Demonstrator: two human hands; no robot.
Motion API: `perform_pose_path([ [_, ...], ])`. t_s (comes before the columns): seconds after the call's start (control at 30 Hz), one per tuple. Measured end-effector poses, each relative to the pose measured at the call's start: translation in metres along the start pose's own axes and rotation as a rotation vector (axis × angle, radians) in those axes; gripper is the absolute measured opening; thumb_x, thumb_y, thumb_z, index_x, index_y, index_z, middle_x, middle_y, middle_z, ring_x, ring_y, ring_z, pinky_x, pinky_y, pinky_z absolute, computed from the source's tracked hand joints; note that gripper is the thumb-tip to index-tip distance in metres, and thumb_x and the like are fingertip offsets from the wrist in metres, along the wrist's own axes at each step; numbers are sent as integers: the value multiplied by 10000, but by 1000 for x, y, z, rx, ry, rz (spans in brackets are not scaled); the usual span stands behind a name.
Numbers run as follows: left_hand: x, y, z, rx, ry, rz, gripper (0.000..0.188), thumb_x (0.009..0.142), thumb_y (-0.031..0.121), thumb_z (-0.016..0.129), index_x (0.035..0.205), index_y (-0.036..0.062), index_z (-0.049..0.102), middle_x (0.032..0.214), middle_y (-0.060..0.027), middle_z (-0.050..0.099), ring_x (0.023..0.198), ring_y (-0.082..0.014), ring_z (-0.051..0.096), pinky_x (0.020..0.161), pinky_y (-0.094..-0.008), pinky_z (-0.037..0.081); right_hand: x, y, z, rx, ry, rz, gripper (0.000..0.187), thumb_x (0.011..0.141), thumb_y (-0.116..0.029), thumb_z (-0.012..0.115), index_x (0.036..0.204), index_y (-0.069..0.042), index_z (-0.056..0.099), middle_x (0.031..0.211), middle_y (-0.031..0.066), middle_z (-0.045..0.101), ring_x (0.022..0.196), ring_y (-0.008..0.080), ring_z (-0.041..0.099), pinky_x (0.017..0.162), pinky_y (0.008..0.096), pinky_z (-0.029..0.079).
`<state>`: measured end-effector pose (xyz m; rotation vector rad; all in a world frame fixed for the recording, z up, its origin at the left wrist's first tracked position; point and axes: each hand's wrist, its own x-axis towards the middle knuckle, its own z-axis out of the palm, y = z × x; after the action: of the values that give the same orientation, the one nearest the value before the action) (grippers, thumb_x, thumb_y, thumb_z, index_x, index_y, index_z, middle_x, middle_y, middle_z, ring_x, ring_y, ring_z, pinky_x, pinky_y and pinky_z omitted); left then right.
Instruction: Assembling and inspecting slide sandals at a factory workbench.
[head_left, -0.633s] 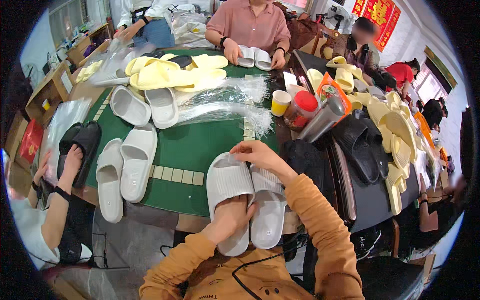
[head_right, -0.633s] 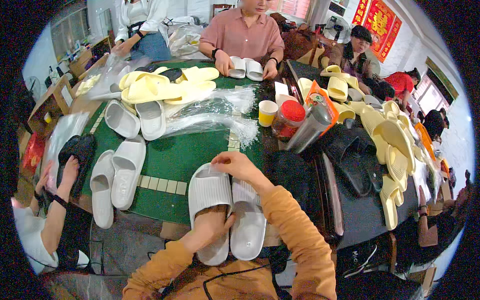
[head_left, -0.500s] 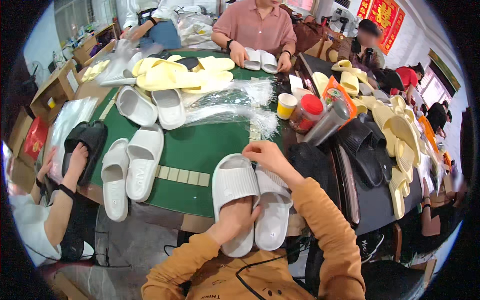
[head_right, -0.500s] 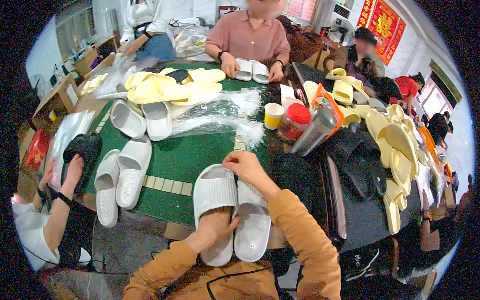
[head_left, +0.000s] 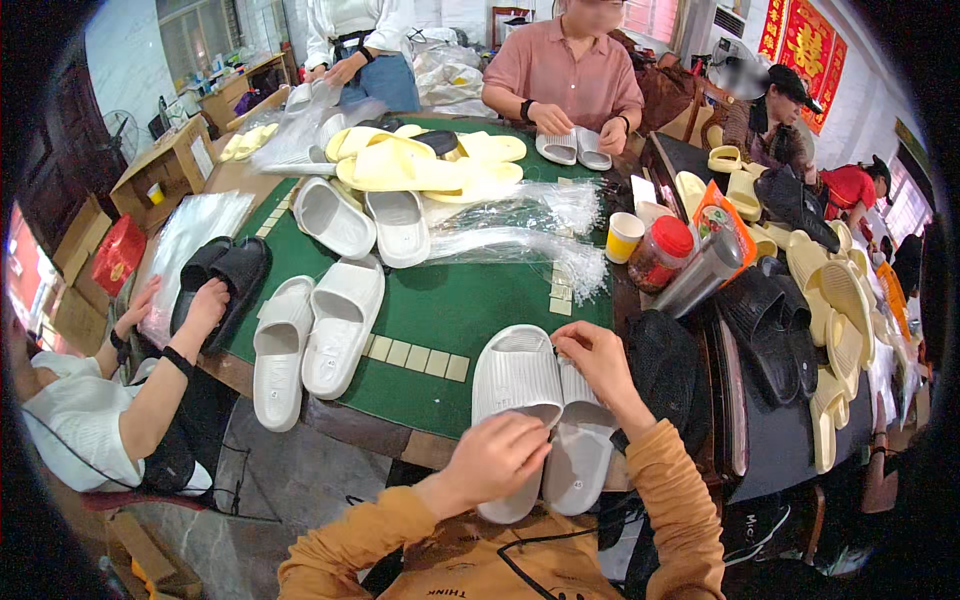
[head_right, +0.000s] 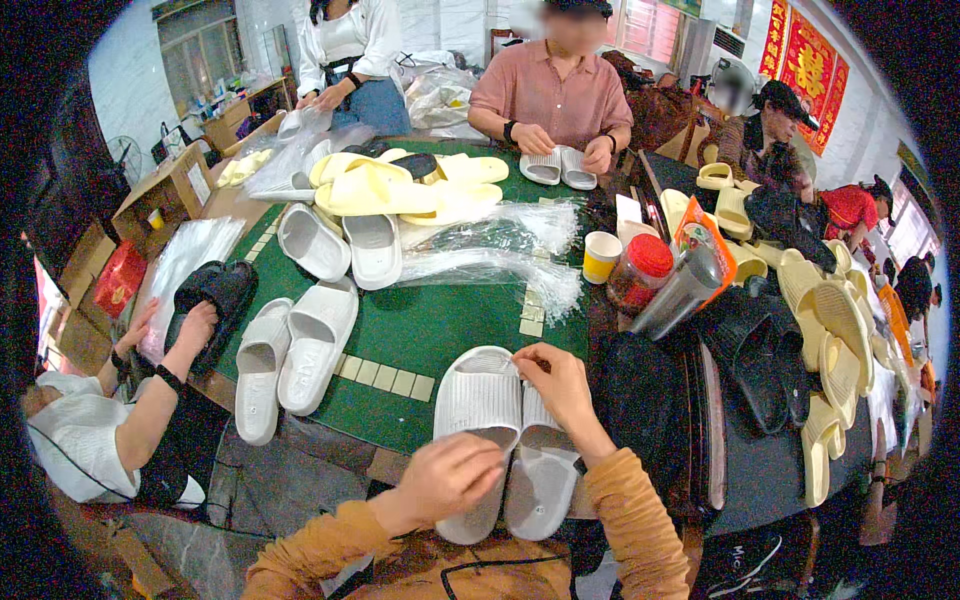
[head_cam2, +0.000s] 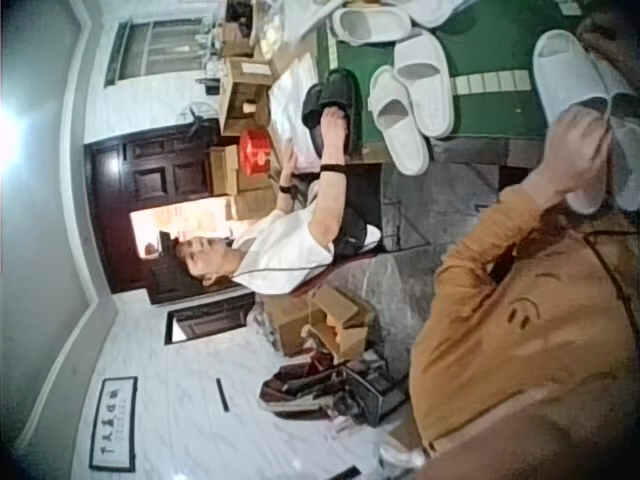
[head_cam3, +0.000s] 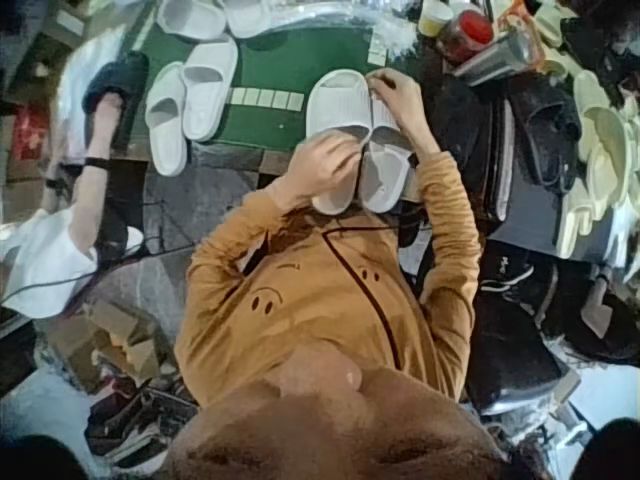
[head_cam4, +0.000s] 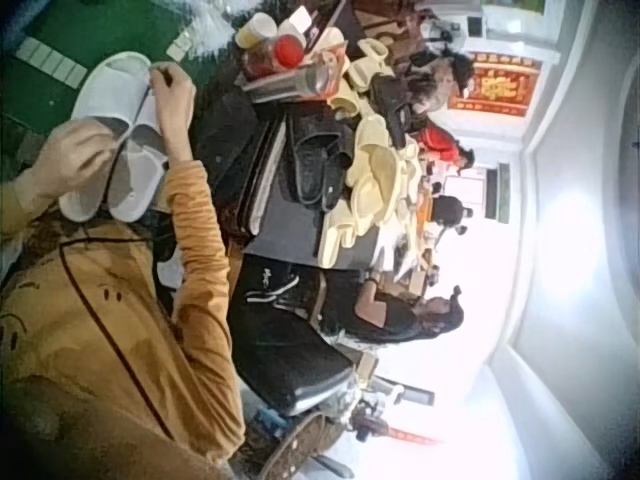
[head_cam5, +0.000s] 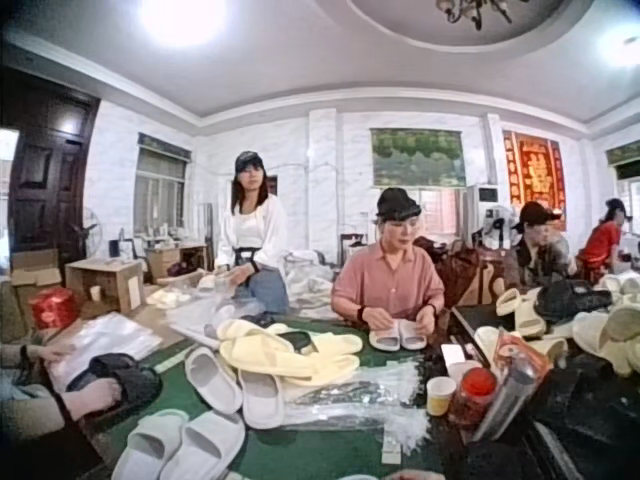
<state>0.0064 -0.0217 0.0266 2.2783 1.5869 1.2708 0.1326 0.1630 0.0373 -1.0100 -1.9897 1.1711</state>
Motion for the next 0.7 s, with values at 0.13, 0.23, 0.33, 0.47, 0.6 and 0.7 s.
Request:
perform_pose_path([
  [0.13, 42, -18, -20, -114, 32, -179, 227, 865, 77, 638, 1071, -17, 621, 1076, -170, 652, 998, -357, 628, 862, -409, 516, 0, 22, 7, 134, 19, 31, 139, 913, -83, 624, 979, 9, 705, 808, 31, 684, 721, 82, 609, 673, 233, 491],
  [0.23, 73, -43, -8, -167, 104, -142, 303, 883, 70, 609, 1173, -16, 582, 1107, -196, 645, 1016, -383, 620, 878, -403, 507, -4, 14, 10, 183, 31, 28, 112, 926, -32, 611, 979, 30, 687, 854, 20, 669, 754, 69, 587, 703, 218, 488],
  [0.33, 82, -76, 19, -157, -21, -185, 368, 895, 67, 586, 1254, -1, 544, 1156, -214, 632, 1041, -382, 615, 896, -399, 498, -6, 18, 13, 159, 41, -25, 115, 936, -28, 598, 994, 35, 675, 896, 33, 678, 782, 79, 604, 735, 224, 502],
  [0.47, 89, -81, 35, -315, -84, -321, 315, 904, 70, 586, 1215, 19, 579, 1011, -200, 684, 920, -333, 672, 812, -384, 527, -7, 28, 15, 273, 108, -65, 94, 907, -56, 636, 963, 12, 670, 856, 31, 680, 769, 81, 611, 702, 244, 496],
  [0.6, 86, -86, 38, -394, -22, -427, 225, 907, 84, 615, 1120, 16, 605, 898, -157, 704, 812, -249, 694, 737, -352, 535, -6, 27, 15, 346, 90, -3, 91, 907, -55, 642, 969, 5, 672, 880, 25, 683, 783, 81, 616, 721, 243, 502],
  [0.7, 85, -84, 36, -417, 21, -485, 164, 912, 92, 624, 1050, 5, 608, 876, -139, 705, 790, -203, 690, 718, -330, 531, -8, 21, 11, 302, 69, 30, 96, 902, -50, 650, 977, 5, 673, 889, 24, 683, 791, 82, 620, 730, 239, 503],
])
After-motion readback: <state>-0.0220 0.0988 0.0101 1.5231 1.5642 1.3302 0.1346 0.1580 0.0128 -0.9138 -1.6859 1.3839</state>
